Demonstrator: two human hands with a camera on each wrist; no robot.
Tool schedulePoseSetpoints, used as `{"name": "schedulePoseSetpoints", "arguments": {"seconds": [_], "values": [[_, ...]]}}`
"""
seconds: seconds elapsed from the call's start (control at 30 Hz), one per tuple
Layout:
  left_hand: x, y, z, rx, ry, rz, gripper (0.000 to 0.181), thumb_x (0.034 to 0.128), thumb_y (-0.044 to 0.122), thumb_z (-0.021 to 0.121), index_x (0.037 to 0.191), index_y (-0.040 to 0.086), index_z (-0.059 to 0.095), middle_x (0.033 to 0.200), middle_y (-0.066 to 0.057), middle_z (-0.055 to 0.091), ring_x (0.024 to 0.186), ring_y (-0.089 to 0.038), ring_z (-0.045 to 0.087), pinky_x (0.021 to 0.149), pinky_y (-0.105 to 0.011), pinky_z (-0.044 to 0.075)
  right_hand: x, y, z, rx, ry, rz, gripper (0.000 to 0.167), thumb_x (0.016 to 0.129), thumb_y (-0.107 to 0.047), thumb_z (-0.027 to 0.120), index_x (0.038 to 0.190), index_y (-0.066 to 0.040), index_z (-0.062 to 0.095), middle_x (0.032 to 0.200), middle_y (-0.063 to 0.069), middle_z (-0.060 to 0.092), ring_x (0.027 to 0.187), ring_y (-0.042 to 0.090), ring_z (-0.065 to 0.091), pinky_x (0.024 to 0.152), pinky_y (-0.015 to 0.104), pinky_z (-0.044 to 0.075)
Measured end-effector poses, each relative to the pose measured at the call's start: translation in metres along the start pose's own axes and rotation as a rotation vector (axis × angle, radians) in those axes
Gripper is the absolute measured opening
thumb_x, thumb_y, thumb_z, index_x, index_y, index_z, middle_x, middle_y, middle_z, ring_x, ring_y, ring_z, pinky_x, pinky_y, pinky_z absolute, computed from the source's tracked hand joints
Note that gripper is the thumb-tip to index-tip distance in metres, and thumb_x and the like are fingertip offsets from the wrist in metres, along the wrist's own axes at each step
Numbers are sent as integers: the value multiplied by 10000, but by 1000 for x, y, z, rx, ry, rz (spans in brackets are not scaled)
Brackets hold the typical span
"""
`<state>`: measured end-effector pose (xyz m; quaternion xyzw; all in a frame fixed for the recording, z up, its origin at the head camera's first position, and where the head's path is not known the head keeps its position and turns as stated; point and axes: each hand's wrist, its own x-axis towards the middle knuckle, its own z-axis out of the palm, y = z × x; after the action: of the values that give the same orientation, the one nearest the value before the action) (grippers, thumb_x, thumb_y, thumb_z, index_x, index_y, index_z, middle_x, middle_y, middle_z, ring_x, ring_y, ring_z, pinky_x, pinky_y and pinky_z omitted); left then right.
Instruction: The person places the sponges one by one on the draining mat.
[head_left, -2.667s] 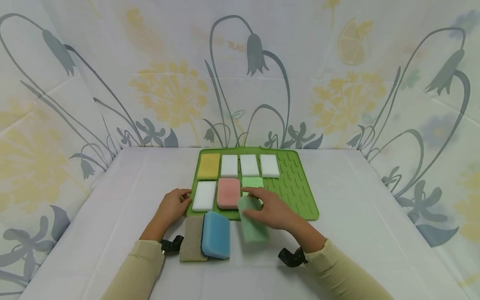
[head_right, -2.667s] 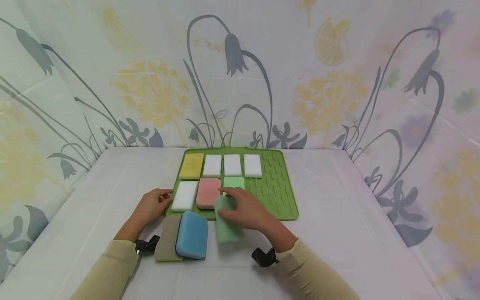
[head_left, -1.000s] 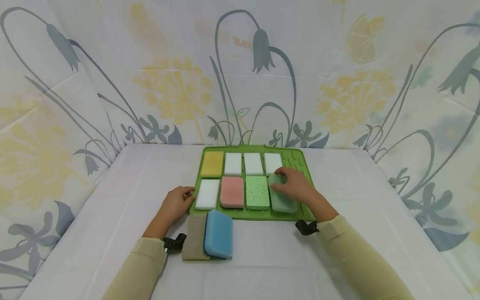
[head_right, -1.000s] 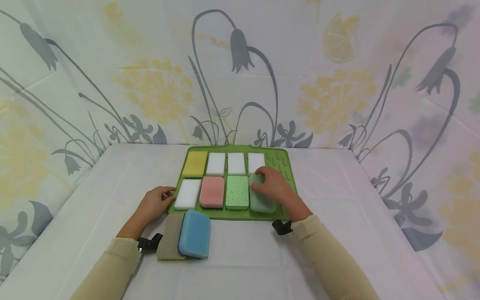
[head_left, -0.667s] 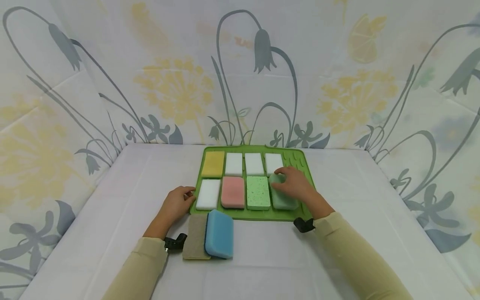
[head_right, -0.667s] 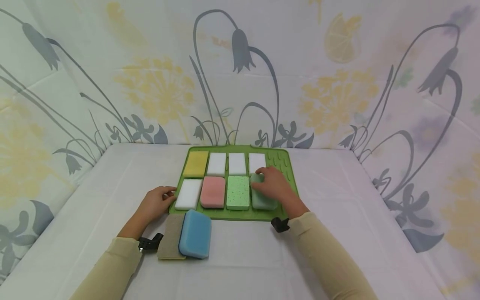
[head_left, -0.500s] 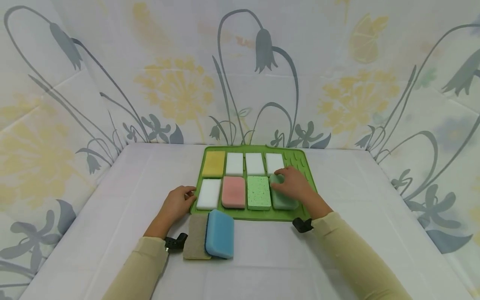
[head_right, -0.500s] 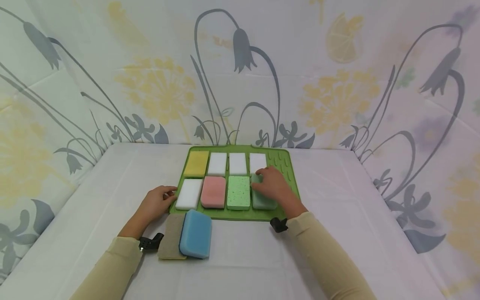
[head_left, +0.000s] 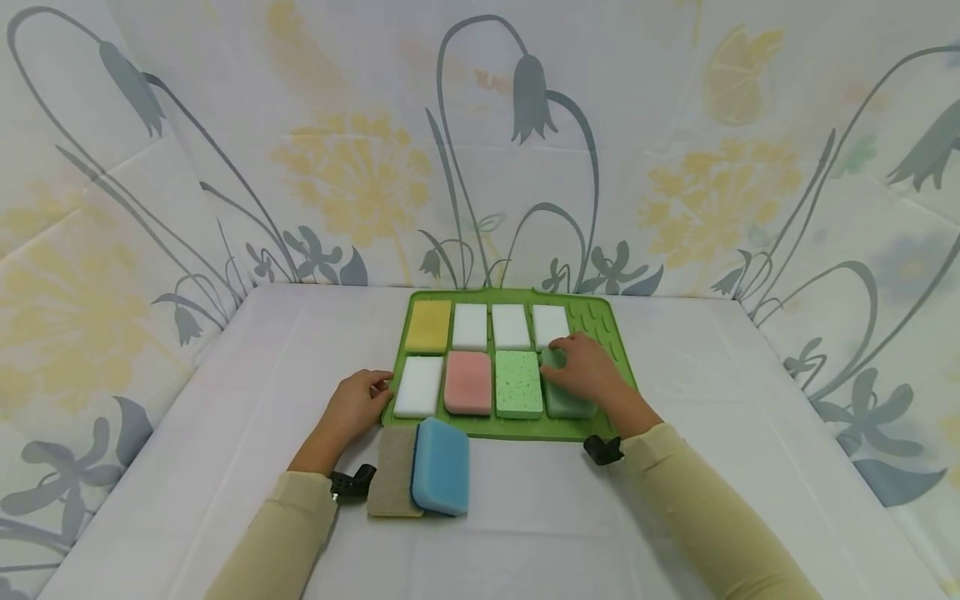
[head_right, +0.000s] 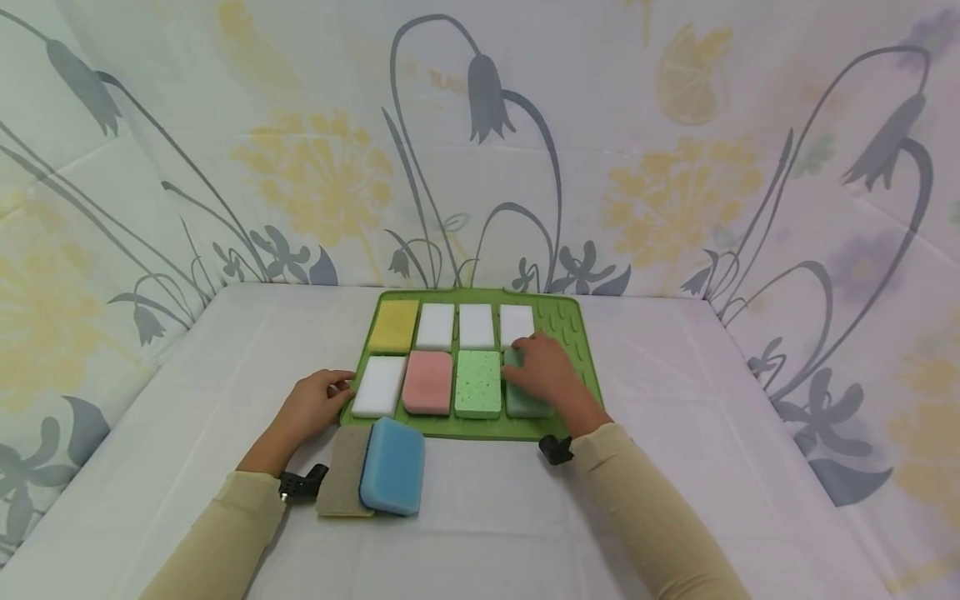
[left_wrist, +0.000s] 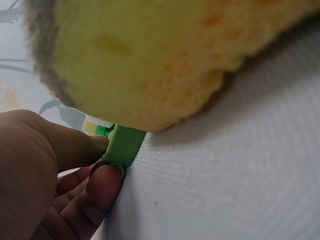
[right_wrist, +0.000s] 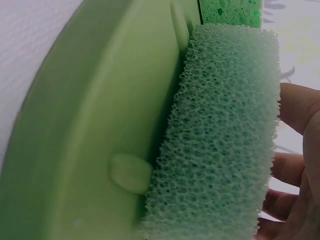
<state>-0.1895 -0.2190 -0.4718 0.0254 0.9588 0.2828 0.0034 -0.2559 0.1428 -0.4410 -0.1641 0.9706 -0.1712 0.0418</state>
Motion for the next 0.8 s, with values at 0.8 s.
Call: {"name": "schedulePoseSetpoints", "arguments": {"seconds": [0.8], "values": [[1,-1,1,0,11,14,370,946,148,581,1281,-9,603,1033,-137,654,928,-253,628,787,-408,512,-37,-41,-3,62,178,-152,457,877,-302,671,1257,-52,627,1269,210,570,1151,409,551,920,555,468]]}}
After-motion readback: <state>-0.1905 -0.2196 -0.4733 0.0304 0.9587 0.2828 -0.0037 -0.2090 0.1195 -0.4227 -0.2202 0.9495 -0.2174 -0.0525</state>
